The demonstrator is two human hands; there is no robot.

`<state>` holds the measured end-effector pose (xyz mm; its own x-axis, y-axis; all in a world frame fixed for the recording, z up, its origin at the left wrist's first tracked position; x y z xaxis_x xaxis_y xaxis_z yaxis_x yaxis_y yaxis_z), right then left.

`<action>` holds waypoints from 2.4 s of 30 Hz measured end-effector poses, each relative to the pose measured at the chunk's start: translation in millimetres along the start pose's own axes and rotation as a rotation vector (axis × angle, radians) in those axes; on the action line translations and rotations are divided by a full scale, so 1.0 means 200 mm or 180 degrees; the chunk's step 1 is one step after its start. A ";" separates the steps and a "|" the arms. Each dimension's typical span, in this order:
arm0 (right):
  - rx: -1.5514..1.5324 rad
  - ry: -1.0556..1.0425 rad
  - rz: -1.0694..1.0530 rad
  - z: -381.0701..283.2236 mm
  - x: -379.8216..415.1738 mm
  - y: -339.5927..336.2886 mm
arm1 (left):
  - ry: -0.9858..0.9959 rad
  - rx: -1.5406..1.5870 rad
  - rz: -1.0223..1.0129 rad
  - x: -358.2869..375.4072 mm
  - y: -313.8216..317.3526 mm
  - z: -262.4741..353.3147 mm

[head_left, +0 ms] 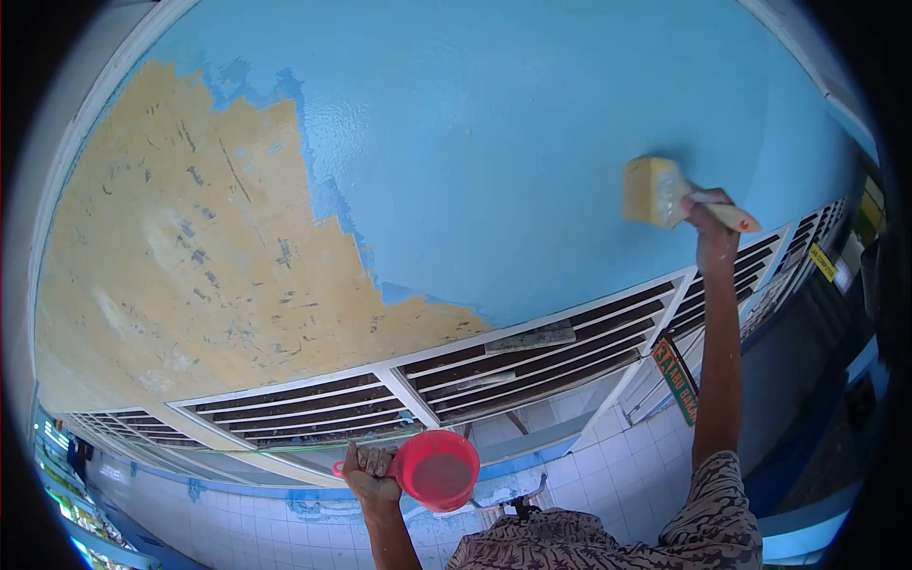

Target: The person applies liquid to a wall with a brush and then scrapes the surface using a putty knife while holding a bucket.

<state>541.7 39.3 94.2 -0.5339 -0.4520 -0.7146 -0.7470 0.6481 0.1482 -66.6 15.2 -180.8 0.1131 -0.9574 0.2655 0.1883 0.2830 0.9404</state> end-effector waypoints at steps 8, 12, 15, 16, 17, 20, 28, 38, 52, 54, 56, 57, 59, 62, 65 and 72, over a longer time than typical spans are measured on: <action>0.1425 -0.1917 0.1886 -0.13 -0.01 -0.05 | 0.0063 -0.0015 -0.0041 -0.06 0.00 -0.02; 0.1530 -0.2434 0.0626 -0.33 0.67 0.77 | -0.0291 0.0094 -0.0310 -0.10 0.14 -0.18; 0.0976 -0.2786 -0.1543 -0.51 0.90 1.08 | -0.0470 0.0085 -0.0367 -0.11 0.22 -0.26; 0.0968 -0.2775 -0.1529 -0.54 0.85 1.06 | -0.0588 0.0150 -0.0392 -0.11 0.26 -0.29; 0.0794 -0.2600 -0.1550 -0.55 0.74 1.02 | -0.0630 0.0181 -0.0371 -0.10 0.28 -0.30; -0.0126 -0.1242 -0.0807 -0.50 0.17 0.75 | -0.0541 0.0066 -0.0433 -0.09 0.32 -0.28; 0.1378 -0.2926 0.2227 -0.67 -0.22 0.28 | -0.0452 0.0008 -0.0494 -0.09 0.28 -0.24; 0.1136 -0.2076 -0.1943 -0.26 0.66 0.68 | -0.0633 0.0000 -0.0522 -0.18 0.27 -0.29; 0.1350 -0.1024 0.1423 0.35 0.59 -0.14 | -0.0114 0.0072 -0.0649 -0.16 0.16 -0.18; 0.0977 -0.0311 0.0956 0.27 0.87 0.15 | -0.0070 -0.0036 -0.0716 -0.16 0.17 -0.22; 0.0936 -0.0373 0.0318 0.20 1.07 0.28 | -0.0100 0.0027 -0.0735 -0.20 0.11 -0.25; 0.0461 0.0026 0.0245 0.17 1.17 0.32 | -0.0083 0.0052 -0.0705 -0.21 0.10 -0.28; -0.0479 0.1330 0.0231 0.10 1.34 0.41 | -0.0034 0.0048 -0.0665 -0.20 0.05 -0.31; -0.0564 0.2161 -0.0482 -0.12 1.49 0.54 | 0.0186 0.0002 -0.0550 -0.20 -0.01 -0.34; -0.0443 0.2453 -0.1614 -0.11 1.65 0.63 | 0.0141 0.0161 -0.0626 -0.15 -0.01 -0.38; 0.0195 0.1893 -0.2737 -0.18 1.80 0.84 | 0.0087 0.0255 -0.0097 -0.08 -0.09 -0.40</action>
<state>209.4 -36.7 -113.2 0.0465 -0.9930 -0.1088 -0.9547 -0.0121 -0.2974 7.2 29.0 -219.6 0.1354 -0.9634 0.2315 0.1136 0.2472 0.9623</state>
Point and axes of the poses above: each hand's wrist, its own x-axis away from the middle knuckle, its own y-axis out of the palm, z = x × y, the point moved 7 cm from there along -x, towards the middle knuckle, and after that the axes turned 9 degrees about x, right-handed, at the moved point
